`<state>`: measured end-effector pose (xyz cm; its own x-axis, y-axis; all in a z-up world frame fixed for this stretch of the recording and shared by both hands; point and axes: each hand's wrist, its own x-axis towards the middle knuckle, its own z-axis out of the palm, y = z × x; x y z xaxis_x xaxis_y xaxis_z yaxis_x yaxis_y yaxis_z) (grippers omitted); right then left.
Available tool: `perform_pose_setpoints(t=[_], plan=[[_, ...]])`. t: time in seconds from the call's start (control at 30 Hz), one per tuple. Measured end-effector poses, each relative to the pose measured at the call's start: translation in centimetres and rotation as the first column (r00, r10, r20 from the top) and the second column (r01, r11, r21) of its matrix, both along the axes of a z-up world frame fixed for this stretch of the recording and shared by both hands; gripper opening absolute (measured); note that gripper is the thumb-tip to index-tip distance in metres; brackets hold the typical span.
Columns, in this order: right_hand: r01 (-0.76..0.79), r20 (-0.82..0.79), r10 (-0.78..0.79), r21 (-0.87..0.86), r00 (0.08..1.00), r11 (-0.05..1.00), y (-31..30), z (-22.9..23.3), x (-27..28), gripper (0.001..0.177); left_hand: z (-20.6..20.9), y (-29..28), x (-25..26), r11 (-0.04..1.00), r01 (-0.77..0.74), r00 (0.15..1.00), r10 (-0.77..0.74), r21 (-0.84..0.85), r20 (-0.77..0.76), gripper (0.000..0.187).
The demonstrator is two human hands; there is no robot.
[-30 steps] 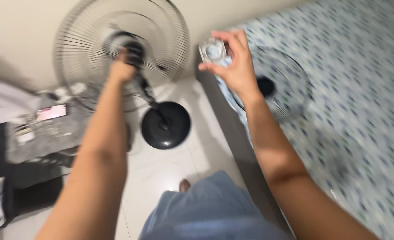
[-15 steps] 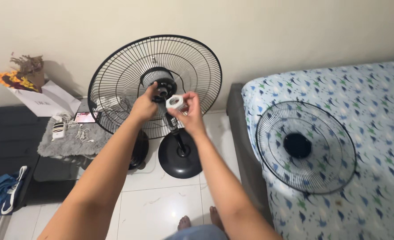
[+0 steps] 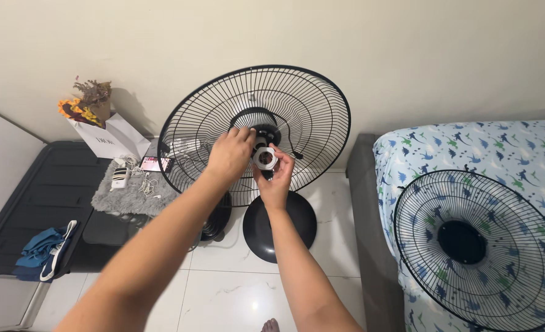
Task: The person assembles a standing fan by attaching the front grill, inserting the fan blade, securing it with a nut, and attaching the rear grill. The person handles the fan components by hand and completes the assembly.
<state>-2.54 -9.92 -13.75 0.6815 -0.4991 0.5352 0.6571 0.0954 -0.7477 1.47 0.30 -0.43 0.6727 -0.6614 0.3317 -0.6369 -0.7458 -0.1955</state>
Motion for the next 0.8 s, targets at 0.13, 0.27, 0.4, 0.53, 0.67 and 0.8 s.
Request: perform_pose_setpoints(t=[0.13, 0.27, 0.4, 0.53, 0.67, 0.8], plan=[[-0.036, -0.02, 0.038, 0.084, 0.999, 0.996, 0.7, -0.4, 0.5, 0.063, 1.8, 0.4, 2.9, 0.937, 0.161, 0.975, -0.2, 0.31, 0.098, 0.026], [-0.107, 0.0, 0.109, 0.195, 0.994, 0.975, 1.2, -1.0, 1.0, 0.063, 4.1, 0.1, 4.2, 0.774, 0.184, 0.944, -0.311, 0.607, 0.111, 0.025], [-0.151, 0.022, 0.151, 0.286, 0.988, 0.946, 1.6, -1.1, 0.8, 0.06, 6.4, -0.9, 4.8, 0.781, 0.136, 0.895, -0.361, 0.61, 0.263, 0.068], [-0.168, -0.025, 0.189, 0.357, 0.982, 0.919, 2.0, -0.4, -0.8, 0.066, 8.0, -0.7, 4.7, 0.693, 0.159, 0.943, -0.317, 0.703, 0.099, 0.084], [-0.102, -0.087, 0.122, 0.202, 0.989, 0.974, 2.1, 0.1, -2.6, 0.067, 8.3, -1.1, 4.9, 0.532, 0.068, 0.906, -0.387, 0.844, 0.17, 0.088], [0.053, -0.116, -0.047, 0.046, 0.992, 0.998, 2.1, 0.4, -3.0, 0.068, 8.7, -1.7, 5.1, 0.554, 0.104, 0.941, -0.324, 0.826, 0.099, 0.083]])
